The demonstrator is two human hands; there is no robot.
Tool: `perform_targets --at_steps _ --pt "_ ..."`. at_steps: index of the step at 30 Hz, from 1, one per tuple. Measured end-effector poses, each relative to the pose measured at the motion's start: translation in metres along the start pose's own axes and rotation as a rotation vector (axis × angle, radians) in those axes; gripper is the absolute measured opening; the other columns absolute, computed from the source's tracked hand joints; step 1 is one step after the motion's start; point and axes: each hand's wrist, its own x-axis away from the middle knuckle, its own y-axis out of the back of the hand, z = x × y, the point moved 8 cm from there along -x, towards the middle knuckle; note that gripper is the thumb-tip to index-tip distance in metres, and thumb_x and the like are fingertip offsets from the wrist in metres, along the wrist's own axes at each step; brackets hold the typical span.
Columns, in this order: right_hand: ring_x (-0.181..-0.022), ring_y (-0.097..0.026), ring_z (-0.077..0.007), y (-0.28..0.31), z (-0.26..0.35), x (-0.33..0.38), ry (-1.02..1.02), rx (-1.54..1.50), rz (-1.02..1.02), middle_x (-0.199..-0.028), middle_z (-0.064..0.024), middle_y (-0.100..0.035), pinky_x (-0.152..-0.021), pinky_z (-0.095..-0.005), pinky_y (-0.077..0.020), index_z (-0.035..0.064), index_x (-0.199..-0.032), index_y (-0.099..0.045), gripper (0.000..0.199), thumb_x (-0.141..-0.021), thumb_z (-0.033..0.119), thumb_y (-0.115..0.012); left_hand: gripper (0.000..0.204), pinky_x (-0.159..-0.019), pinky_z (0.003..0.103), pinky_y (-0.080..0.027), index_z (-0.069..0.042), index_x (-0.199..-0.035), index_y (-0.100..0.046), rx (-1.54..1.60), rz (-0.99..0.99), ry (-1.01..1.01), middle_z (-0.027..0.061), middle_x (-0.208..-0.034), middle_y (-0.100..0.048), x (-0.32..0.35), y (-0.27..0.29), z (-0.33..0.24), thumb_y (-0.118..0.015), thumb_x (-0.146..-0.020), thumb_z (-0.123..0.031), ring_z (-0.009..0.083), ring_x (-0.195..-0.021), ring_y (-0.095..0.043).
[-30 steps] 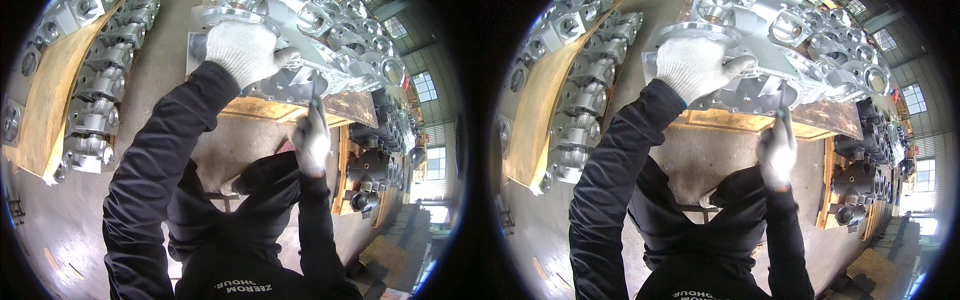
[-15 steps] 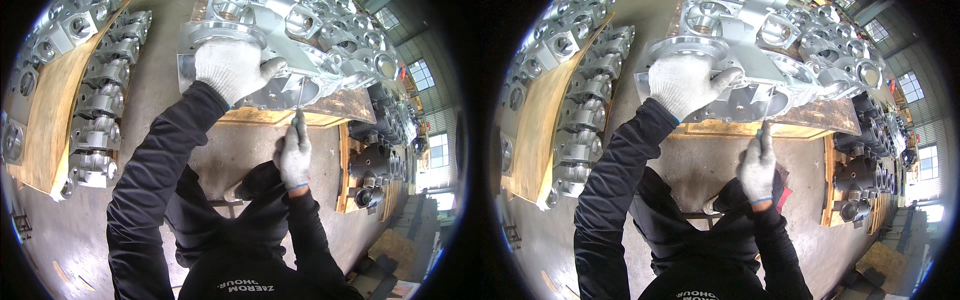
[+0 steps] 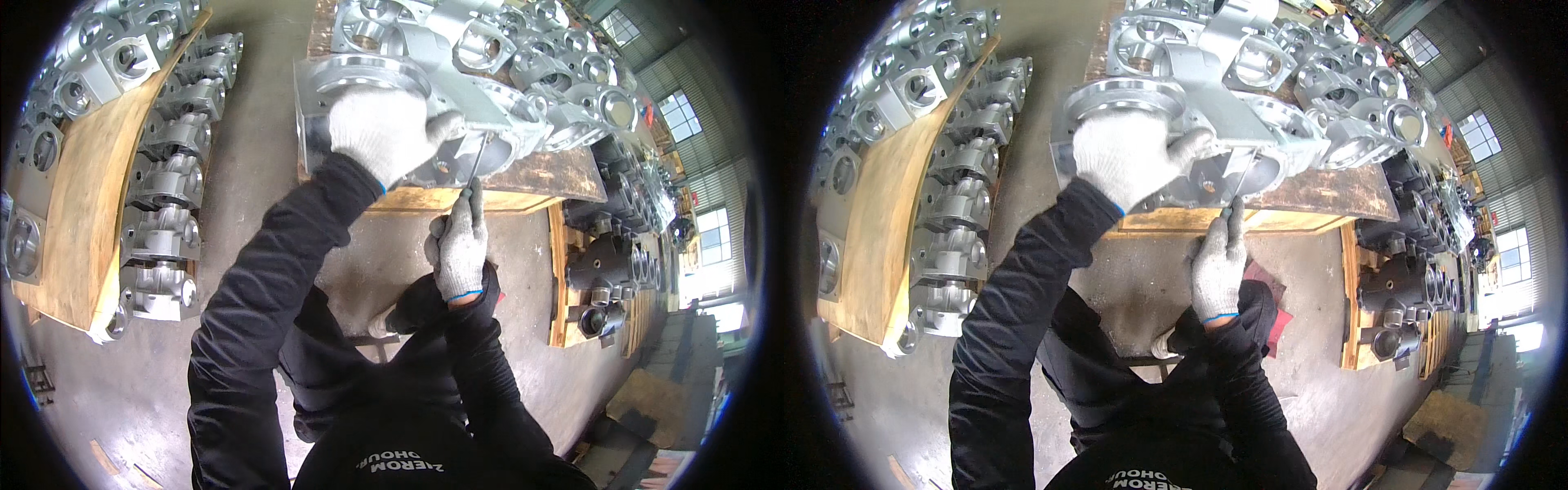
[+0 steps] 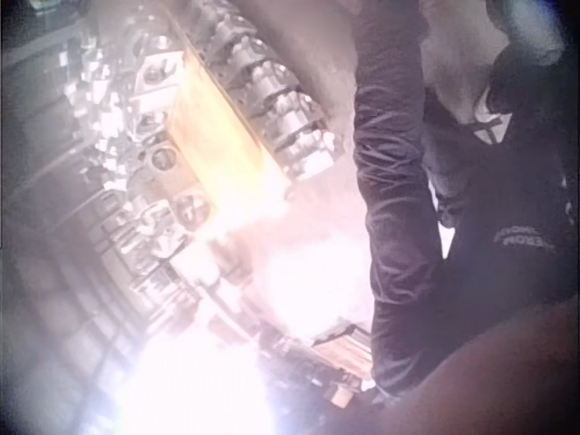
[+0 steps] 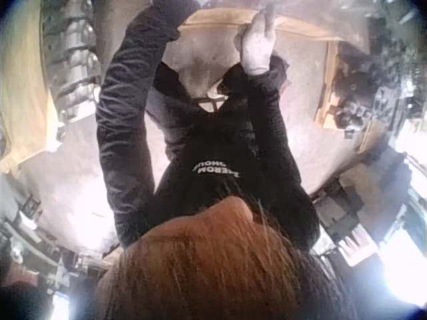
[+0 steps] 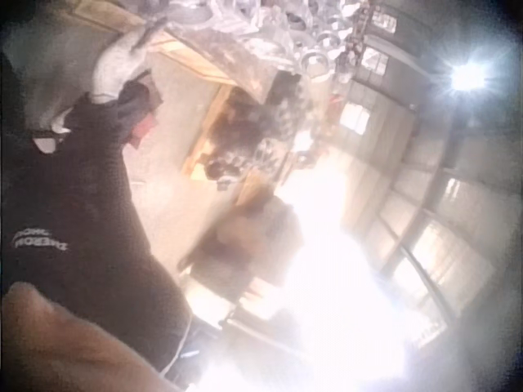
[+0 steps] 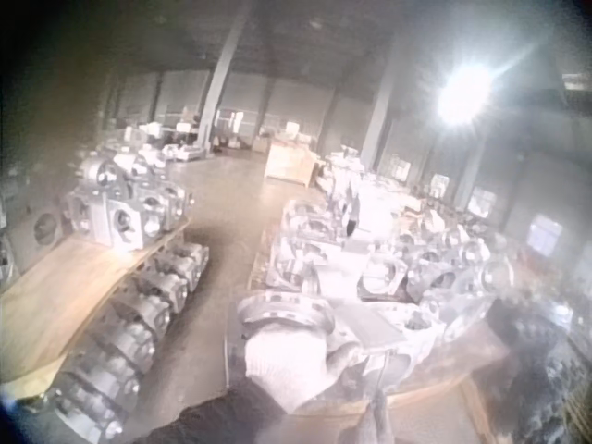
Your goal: The person uses a deburring tool to scrape and smooth the edges of a large metal casting on a wooden workbench. They repeatedly reposition the casting to access different edges and continue the deburring process throughout the clip.
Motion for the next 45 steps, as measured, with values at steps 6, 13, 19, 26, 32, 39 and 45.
perform_targets --at_steps 6,13,19,26,32,39,45 --pt "-0.044 -0.039 -0.0084 0.01 -0.01 0.01 0.05 0.065 0.007 -0.064 0.002 -0.045 -0.04 -0.024 -0.0334 0.02 -0.162 -0.033 0.054 -0.11 0.027 -0.047 0.072 -0.046 0.039 -0.049 -0.011 -0.068 -0.074 -0.148 0.023 0.014 0.0069 -0.05 -0.059 -0.002 -0.007 0.003 -0.046 -0.099 -0.069 0.0219 -0.045 -0.06" --pt "-0.048 -0.04 -0.0074 -0.006 0.026 0.012 -0.075 -0.046 0.109 -0.071 0.0004 -0.05 -0.042 -0.0242 -0.0312 0.0185 -0.163 -0.029 0.056 -0.11 0.027 -0.044 0.068 -0.048 0.04 -0.051 -0.009 -0.073 -0.075 -0.019 0.024 0.015 0.0077 -0.053 -0.061 -0.003 -0.007 0.005 -0.049 -0.1 -0.065 0.0228 -0.048 -0.062" --pt "-0.072 -0.056 -0.0168 0.003 0.001 -0.009 0.232 0.319 0.028 -0.114 -0.0152 -0.063 -0.06 -0.028 -0.0495 0.0085 -0.162 -0.031 0.056 -0.108 0.018 -0.044 0.067 -0.048 0.04 -0.05 -0.009 -0.069 -0.074 -0.035 -0.074 -0.028 0.0078 -0.052 -0.06 -0.002 0.003 0.0 -0.049 -0.1 -0.064 0.0234 -0.046 -0.061" --pt "-0.044 -0.038 -0.0091 0.019 0.014 -0.03 0.406 0.273 0.101 -0.067 0.0014 -0.047 -0.041 -0.0253 -0.0322 0.0206 -0.162 -0.033 0.056 -0.109 0.027 -0.049 0.067 -0.046 0.041 -0.049 -0.01 -0.066 -0.072 -0.054 -0.046 -0.02 0.0071 -0.049 -0.058 -0.002 -0.001 0.001 -0.05 -0.099 -0.064 0.0237 -0.044 -0.06" --pt "-0.05 -0.046 -0.012 0.012 0.025 -0.02 0.194 0.205 0.026 -0.076 -0.0033 -0.053 -0.046 -0.0266 -0.039 0.0132 -0.158 -0.037 0.054 -0.106 0.023 -0.05 0.066 -0.047 0.039 -0.049 -0.01 -0.068 -0.074 -0.037 -0.132 -0.033 0.0068 -0.05 -0.058 -0.001 0.006 -0.001 -0.05 -0.099 -0.063 0.0228 -0.045 -0.06" --pt "-0.069 -0.061 -0.0259 0.01 0.075 0.001 0.548 0.566 0.027 -0.106 -0.0187 -0.061 -0.055 -0.0335 -0.0494 0.0001 -0.153 -0.039 0.06 -0.096 0.009 -0.056 0.065 -0.047 0.039 -0.05 -0.011 -0.071 -0.076 -0.029 -0.009 0.003 0.0064 -0.05 -0.059 -0.003 -0.004 0.004 -0.048 -0.101 -0.063 0.0227 -0.045 -0.06" --pt "-0.044 -0.038 -0.0064 0.006 0.058 -0.011 0.667 0.615 0.182 -0.065 0.0015 -0.046 -0.04 -0.0227 -0.0314 0.0152 -0.153 -0.047 0.045 -0.11 0.029 -0.044 0.065 -0.046 0.041 -0.05 -0.011 -0.072 -0.076 -0.077 -0.036 -0.023 0.0058 -0.049 -0.058 -0.002 -0.004 0.002 -0.048 -0.101 -0.063 0.0224 -0.044 -0.06"
